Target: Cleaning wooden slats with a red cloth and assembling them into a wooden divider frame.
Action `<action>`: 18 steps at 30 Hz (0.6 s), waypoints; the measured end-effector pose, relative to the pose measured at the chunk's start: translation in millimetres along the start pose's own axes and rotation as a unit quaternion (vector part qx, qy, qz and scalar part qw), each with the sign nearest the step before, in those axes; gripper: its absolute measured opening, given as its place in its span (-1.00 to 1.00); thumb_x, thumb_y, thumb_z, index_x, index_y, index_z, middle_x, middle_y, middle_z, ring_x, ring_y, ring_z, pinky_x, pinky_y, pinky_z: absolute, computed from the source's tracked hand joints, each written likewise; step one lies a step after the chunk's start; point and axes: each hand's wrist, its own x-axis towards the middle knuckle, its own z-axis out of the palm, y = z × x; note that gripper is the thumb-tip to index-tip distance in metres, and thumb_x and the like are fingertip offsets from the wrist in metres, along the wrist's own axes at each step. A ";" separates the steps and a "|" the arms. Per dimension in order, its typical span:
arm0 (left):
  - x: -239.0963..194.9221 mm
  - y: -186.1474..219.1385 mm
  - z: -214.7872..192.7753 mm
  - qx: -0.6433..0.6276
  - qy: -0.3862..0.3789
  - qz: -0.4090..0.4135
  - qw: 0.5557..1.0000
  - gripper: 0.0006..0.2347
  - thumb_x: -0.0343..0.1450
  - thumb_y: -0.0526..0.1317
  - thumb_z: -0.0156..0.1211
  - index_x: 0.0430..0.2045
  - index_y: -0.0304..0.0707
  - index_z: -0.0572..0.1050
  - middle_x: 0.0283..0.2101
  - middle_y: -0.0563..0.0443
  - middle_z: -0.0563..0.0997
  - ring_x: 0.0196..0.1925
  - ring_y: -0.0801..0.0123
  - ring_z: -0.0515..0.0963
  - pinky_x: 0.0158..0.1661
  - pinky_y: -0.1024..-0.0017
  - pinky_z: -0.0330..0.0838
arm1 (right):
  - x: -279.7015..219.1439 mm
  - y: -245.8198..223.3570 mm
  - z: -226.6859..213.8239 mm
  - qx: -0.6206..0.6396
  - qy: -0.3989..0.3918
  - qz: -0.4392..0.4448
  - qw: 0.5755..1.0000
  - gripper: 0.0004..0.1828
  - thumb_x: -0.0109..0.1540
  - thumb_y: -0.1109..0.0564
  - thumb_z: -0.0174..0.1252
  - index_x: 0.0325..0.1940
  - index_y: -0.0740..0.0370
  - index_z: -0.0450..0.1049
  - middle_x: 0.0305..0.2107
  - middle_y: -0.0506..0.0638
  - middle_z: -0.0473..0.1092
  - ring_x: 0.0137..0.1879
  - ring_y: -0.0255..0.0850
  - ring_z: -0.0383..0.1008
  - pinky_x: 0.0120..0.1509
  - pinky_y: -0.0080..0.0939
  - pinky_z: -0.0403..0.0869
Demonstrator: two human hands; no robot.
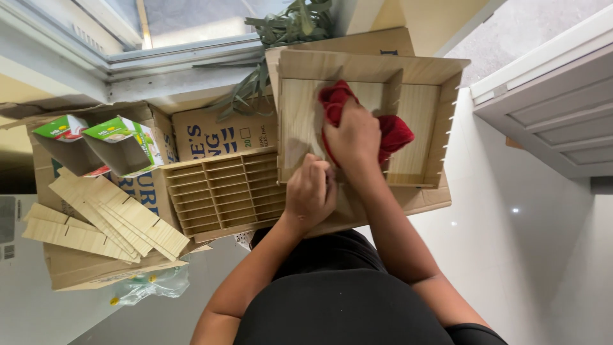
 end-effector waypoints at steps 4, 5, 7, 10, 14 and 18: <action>7.9 4.3 -2.4 0.011 0.004 -0.015 1.000 -0.79 0.31 -0.41 0.19 -0.25 -0.36 0.32 -0.20 -0.25 0.43 -0.34 -0.02 0.52 -0.31 0.16 0.45 | 7.5 -2.0 -13.9 -0.041 -0.036 0.029 0.998 -0.57 0.29 -0.18 0.24 -0.20 0.27 0.50 -0.23 0.32 0.50 -0.06 0.30 0.51 0.03 0.23 0.49; 10.1 4.1 -2.7 0.027 0.003 -0.009 1.000 -0.79 0.30 -0.38 0.20 -0.24 -0.38 0.35 -0.18 -0.30 0.44 -0.36 -0.04 0.52 -0.32 0.17 0.46 | 9.0 -5.2 -16.8 -0.039 -0.012 0.017 0.999 -0.60 0.29 -0.18 0.22 -0.20 0.25 0.50 -0.20 0.30 0.50 -0.05 0.31 0.51 0.03 0.24 0.48; 12.0 3.0 -4.1 0.033 -0.005 0.001 0.999 -0.79 0.31 -0.36 0.19 -0.24 -0.41 0.36 -0.18 -0.31 0.45 -0.36 -0.04 0.53 -0.34 0.19 0.47 | 22.1 -12.1 -13.5 -0.030 0.025 0.003 0.999 -0.61 0.25 -0.14 0.23 -0.18 0.27 0.48 -0.20 0.30 0.50 -0.06 0.32 0.50 0.00 0.26 0.47; 11.1 -2.4 -4.5 0.032 -0.044 0.013 0.998 -0.81 0.36 -0.33 0.17 -0.25 -0.43 0.37 -0.20 -0.28 0.45 -0.34 0.01 0.55 -0.33 0.24 0.50 | 33.7 -16.2 2.0 -0.014 0.097 -0.026 0.995 -0.58 0.18 -0.06 0.25 -0.09 0.33 0.43 -0.17 0.33 0.48 -0.07 0.34 0.49 -0.06 0.27 0.46; 15.3 -5.3 -12.0 -0.014 -0.094 0.043 0.995 -0.78 0.35 -0.34 0.15 -0.19 -0.50 0.39 -0.24 -0.26 0.43 -0.29 0.04 0.56 -0.30 0.27 0.53 | 25.3 -17.7 3.8 -0.079 0.062 0.044 0.994 -0.57 0.16 -0.01 0.30 -0.03 0.30 0.42 -0.15 0.32 0.49 -0.05 0.36 0.49 0.00 0.27 0.45; 16.8 -11.3 -13.0 -0.011 -0.110 0.082 0.991 -0.78 0.32 -0.42 0.08 -0.18 -0.50 0.39 -0.18 -0.24 0.45 -0.19 0.07 0.56 -0.24 0.32 0.56 | 5.1 -0.4 -6.8 -0.058 -0.043 0.122 0.990 -0.50 0.29 -0.22 0.34 -0.08 0.30 0.50 -0.17 0.35 0.51 0.02 0.28 0.51 0.12 0.17 0.48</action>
